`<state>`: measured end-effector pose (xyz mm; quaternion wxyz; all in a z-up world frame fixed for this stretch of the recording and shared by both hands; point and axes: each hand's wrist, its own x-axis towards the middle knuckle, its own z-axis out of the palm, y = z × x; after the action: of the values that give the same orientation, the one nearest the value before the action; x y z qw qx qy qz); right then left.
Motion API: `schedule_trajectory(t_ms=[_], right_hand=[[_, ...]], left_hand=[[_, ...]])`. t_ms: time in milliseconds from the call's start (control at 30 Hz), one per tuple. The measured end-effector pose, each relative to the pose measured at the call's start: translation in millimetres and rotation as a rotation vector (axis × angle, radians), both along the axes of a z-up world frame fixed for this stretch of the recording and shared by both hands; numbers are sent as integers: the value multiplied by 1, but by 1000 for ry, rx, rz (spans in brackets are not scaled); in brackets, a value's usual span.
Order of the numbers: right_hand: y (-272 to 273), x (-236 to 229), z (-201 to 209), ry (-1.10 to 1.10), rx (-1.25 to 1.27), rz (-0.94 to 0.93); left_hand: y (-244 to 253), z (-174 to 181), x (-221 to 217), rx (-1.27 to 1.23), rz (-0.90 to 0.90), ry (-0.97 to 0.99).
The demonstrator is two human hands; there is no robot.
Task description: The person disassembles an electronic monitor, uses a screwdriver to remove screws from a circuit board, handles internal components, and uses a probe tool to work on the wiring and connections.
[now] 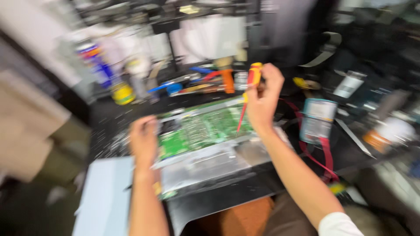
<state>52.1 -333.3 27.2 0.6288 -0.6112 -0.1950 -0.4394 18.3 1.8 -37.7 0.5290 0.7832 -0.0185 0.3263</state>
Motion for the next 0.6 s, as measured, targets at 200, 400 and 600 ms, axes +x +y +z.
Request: schedule_trajectory(t_ms=[200,400,600], right_hand=[[111,-6,31,87,-25,275],[196,30,30,141,-217,340],[241,49,8,346,-333,436]], left_hand=[[3,-5,-3,-99,-47,36],[3,1,-3,-42,22,130],[4,4,-4,-59,27,150]])
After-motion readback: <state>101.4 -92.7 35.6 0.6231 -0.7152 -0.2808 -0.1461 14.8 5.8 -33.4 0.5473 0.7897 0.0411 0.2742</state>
